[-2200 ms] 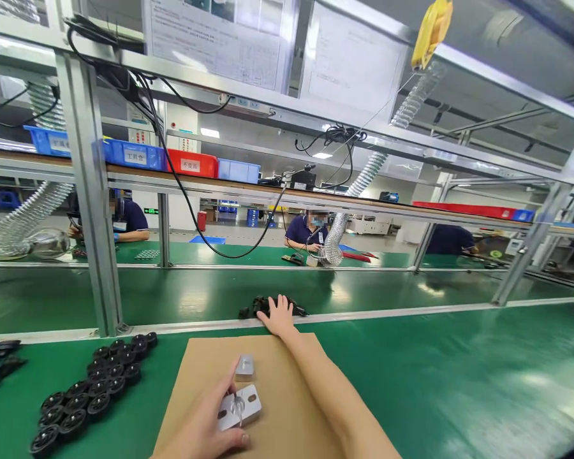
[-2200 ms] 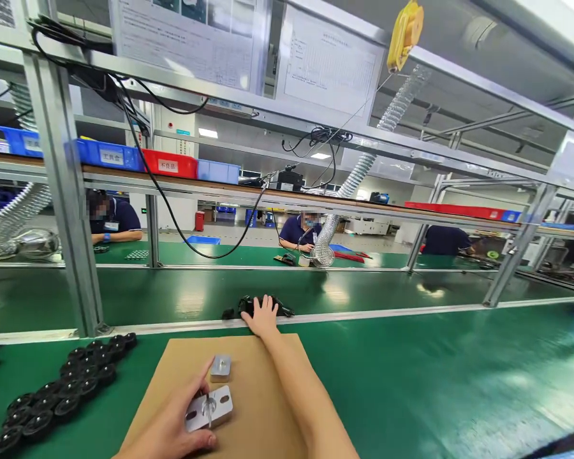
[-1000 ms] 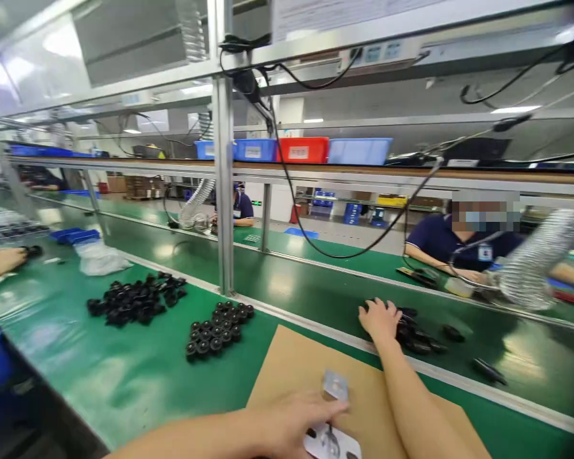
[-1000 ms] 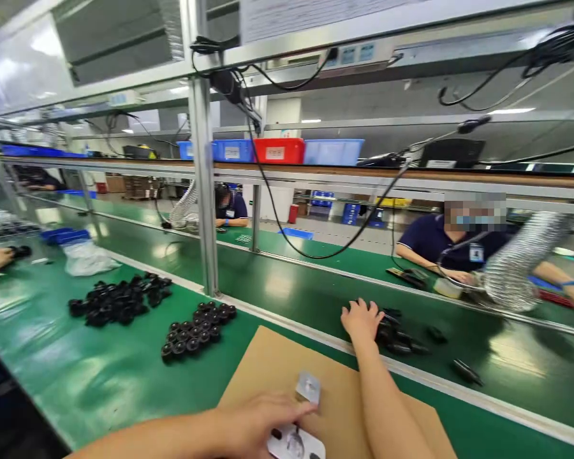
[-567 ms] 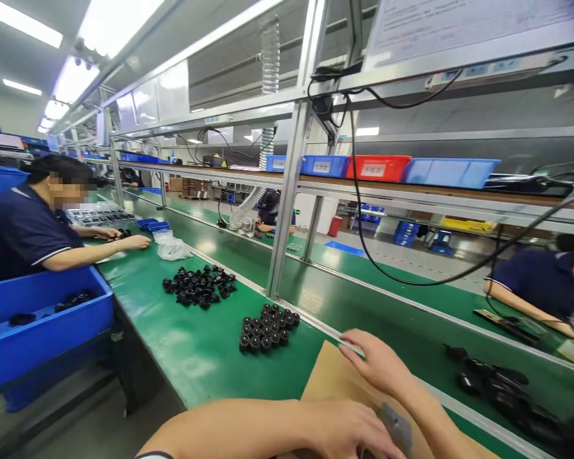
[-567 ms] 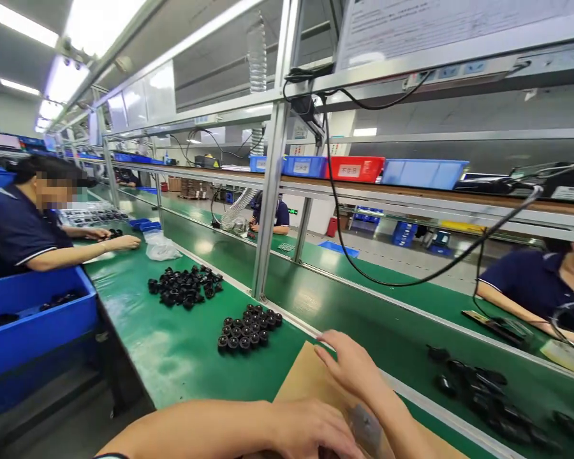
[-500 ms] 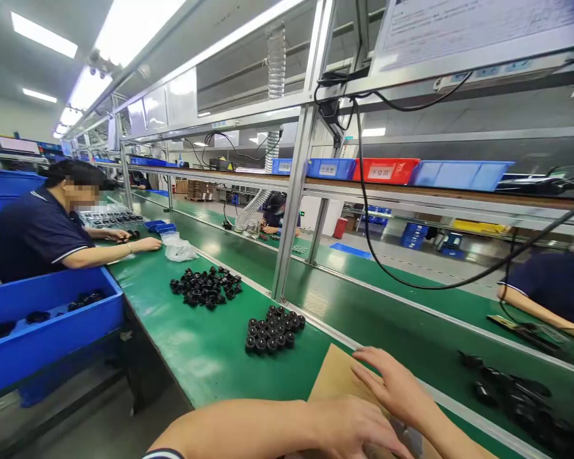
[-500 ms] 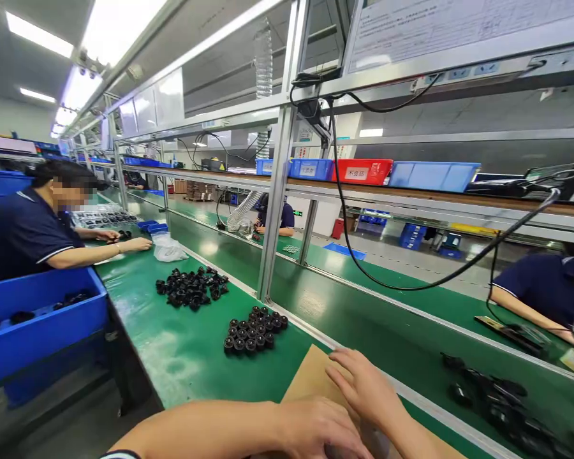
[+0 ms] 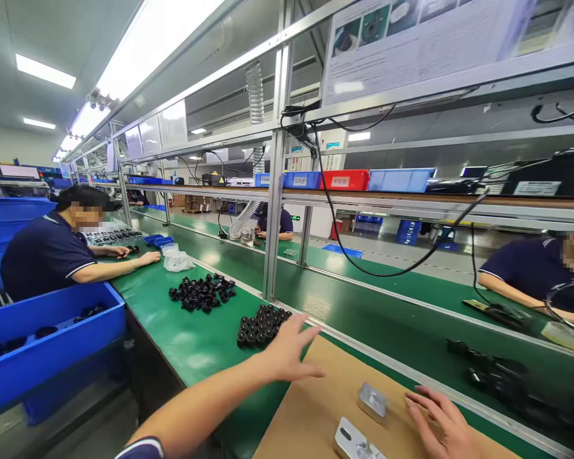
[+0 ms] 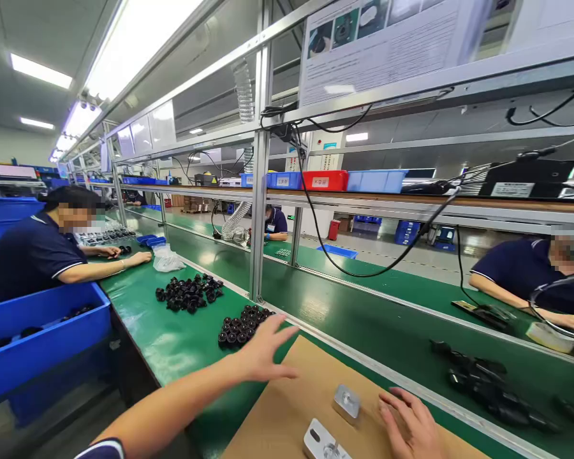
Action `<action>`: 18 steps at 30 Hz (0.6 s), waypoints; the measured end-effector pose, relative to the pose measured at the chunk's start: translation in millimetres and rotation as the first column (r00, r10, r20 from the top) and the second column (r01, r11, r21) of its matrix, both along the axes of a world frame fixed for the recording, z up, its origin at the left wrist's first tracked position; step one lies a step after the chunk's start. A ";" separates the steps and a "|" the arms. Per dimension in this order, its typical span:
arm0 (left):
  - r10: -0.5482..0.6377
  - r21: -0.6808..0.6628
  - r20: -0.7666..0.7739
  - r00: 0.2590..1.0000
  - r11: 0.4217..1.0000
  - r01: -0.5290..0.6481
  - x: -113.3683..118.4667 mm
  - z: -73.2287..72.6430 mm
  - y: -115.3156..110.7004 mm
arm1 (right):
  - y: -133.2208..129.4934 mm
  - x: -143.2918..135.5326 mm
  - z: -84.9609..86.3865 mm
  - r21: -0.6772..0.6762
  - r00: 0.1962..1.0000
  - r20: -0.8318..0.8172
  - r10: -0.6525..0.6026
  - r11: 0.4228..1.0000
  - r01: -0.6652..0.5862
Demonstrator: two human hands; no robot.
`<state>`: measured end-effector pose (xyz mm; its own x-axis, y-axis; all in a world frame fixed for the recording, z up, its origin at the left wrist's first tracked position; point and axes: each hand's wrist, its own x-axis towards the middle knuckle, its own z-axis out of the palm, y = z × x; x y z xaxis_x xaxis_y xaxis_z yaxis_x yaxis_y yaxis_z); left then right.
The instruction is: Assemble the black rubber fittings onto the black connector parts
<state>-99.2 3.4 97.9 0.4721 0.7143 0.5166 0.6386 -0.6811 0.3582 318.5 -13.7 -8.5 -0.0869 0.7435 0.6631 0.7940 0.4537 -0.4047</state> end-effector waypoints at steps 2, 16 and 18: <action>0.168 -0.107 -0.052 0.984 0.979 -0.172 -46.7 -7.6 1.3 | 2.3 -10.8 0.3 -0.039 0.999 -0.043 0.025 0.999 -0.027; 0.552 -0.342 0.165 0.817 0.809 -0.477 -56.6 -75.6 48.5 | -3.8 -9.2 -2.6 -0.113 0.987 -0.153 0.039 0.992 -0.056; 0.569 -0.323 0.167 0.805 0.803 -0.501 -43.5 -79.7 56.1 | -1.4 -1.7 -8.8 -0.118 0.989 -0.144 0.023 0.992 -0.041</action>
